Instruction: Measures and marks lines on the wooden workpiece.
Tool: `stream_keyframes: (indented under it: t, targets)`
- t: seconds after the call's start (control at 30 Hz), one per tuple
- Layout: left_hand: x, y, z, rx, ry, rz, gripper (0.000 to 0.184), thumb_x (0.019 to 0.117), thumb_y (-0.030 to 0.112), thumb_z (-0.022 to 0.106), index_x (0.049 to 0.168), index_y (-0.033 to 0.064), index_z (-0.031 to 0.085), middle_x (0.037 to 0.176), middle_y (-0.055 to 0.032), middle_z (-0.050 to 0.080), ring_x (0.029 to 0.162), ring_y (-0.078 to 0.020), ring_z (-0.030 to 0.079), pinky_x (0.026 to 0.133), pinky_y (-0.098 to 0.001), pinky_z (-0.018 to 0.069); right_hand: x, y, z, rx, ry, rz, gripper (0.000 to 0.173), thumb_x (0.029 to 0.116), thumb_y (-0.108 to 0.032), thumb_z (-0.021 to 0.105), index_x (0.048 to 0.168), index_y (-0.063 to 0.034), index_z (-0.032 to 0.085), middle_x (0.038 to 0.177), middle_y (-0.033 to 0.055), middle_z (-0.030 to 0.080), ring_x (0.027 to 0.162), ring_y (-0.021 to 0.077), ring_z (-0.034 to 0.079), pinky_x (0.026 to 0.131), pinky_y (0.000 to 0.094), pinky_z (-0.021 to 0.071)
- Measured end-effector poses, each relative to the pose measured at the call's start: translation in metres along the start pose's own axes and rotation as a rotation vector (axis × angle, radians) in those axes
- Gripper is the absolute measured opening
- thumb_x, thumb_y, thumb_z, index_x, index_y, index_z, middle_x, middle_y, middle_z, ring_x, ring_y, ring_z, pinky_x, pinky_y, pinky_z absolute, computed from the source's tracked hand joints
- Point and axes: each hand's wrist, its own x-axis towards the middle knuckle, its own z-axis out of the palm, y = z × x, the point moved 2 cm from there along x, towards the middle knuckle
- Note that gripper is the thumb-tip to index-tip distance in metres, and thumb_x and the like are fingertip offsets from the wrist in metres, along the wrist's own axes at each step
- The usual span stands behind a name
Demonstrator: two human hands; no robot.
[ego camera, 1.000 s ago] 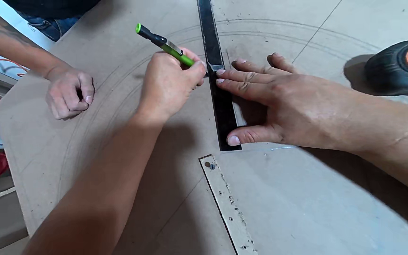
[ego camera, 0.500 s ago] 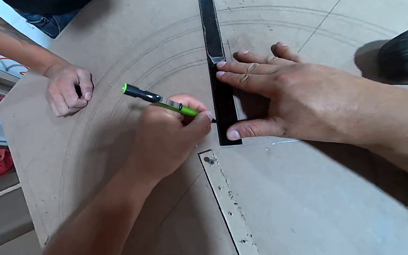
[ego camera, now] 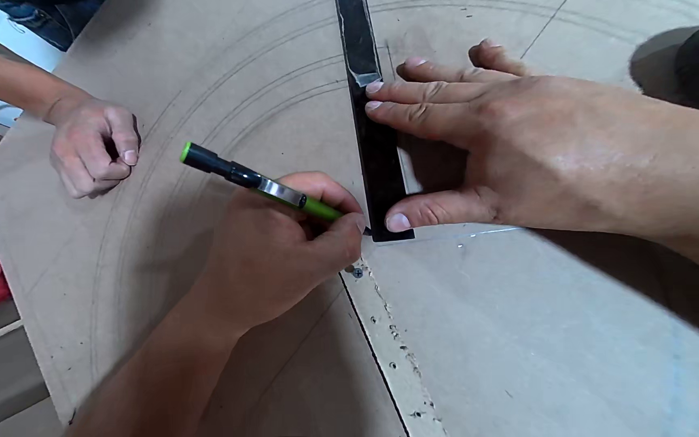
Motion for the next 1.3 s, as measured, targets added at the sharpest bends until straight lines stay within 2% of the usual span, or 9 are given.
stream_keyframes:
  t: [0.2,0.37,0.47,0.57,0.7,0.9,1.07,1.3]
  targets:
    - [-0.001,0.001,-0.002,0.027,-0.037,-0.002,0.003,0.0897,0.009,0.071,0.092,0.0085,0.073,0.069,-0.0009,0.07,0.051,-0.0097,0.062,0.042,-0.0221,0.0534,-0.001,-0.001,-0.001,-0.009,-0.003,0.001,0.113,0.0774,-0.098,0.032,0.16,-0.0209,0.042,0.165,0.0008,0.039,0.155,0.0309,0.031,0.121,0.0712,0.0168]
    - [-0.001,0.0,-0.003,0.065,-0.053,0.012,0.003,0.0895,0.012,0.071,0.092,0.0106,0.073,0.07,0.0014,0.069,0.051,-0.0079,0.062,0.042,-0.0209,0.0529,-0.001,0.004,0.0,0.025,0.021,-0.025,0.111,0.0786,-0.096,0.033,0.159,-0.0208,0.043,0.165,0.0004,0.04,0.154,0.0284,0.032,0.122,0.0706,0.0163]
    - [-0.001,-0.003,-0.004,0.046,-0.064,0.037,0.004,0.0891,0.011,0.073,0.093,0.01,0.073,0.072,0.0016,0.071,0.054,-0.0081,0.065,0.045,-0.0217,0.0556,0.0,0.017,-0.002,0.087,0.078,-0.048,0.104,0.0809,-0.091,0.042,0.155,-0.0186,0.049,0.163,0.0018,0.043,0.15,0.0235,0.04,0.124,0.0629,0.0212]
    - [0.0,-0.006,-0.004,0.02,-0.06,0.053,0.005,0.0896,0.01,0.073,0.094,0.0084,0.073,0.074,-0.0001,0.072,0.057,-0.01,0.067,0.047,-0.0233,0.0576,0.0,0.027,-0.006,0.104,0.136,-0.041,0.094,0.0846,-0.084,0.048,0.153,-0.0188,0.053,0.16,0.0037,0.047,0.145,0.026,0.047,0.122,0.0558,0.0309]
    - [0.0,-0.005,-0.004,0.002,-0.042,0.04,0.005,0.0898,0.009,0.073,0.094,0.0072,0.073,0.074,-0.0019,0.071,0.056,-0.0113,0.066,0.046,-0.0237,0.0572,-0.001,0.027,-0.007,0.11,0.137,-0.037,0.087,0.0885,-0.077,0.048,0.154,-0.0209,0.051,0.161,0.0031,0.046,0.147,0.0257,0.045,0.123,0.0564,0.0287]
    - [0.0,-0.007,-0.005,0.031,-0.076,0.066,0.006,0.0891,0.012,0.074,0.094,0.0093,0.073,0.074,0.0009,0.071,0.056,-0.0092,0.066,0.047,-0.0224,0.0569,0.0,0.029,-0.005,0.103,0.135,-0.049,0.086,0.089,-0.078,0.047,0.153,-0.0213,0.052,0.16,0.0043,0.047,0.145,0.0237,0.047,0.123,0.0561,0.0294]
    - [0.002,-0.008,-0.006,-0.009,-0.09,0.08,0.006,0.0895,0.01,0.074,0.094,0.0073,0.073,0.076,-0.0012,0.072,0.057,-0.0104,0.066,0.047,-0.0231,0.0567,0.001,0.028,-0.007,0.107,0.117,-0.04,0.087,0.0884,-0.078,0.047,0.154,-0.0213,0.052,0.161,0.0042,0.045,0.146,0.021,0.046,0.124,0.0552,0.029]
    - [0.002,-0.008,-0.006,0.008,-0.098,0.095,0.006,0.0892,0.01,0.074,0.094,0.0077,0.073,0.078,-0.0004,0.072,0.059,-0.0102,0.066,0.049,-0.0225,0.0577,0.002,0.029,-0.002,0.142,0.136,-0.025,0.089,0.0869,-0.082,0.045,0.153,-0.0226,0.053,0.161,0.0031,0.045,0.145,0.0185,0.046,0.116,0.0478,0.04]
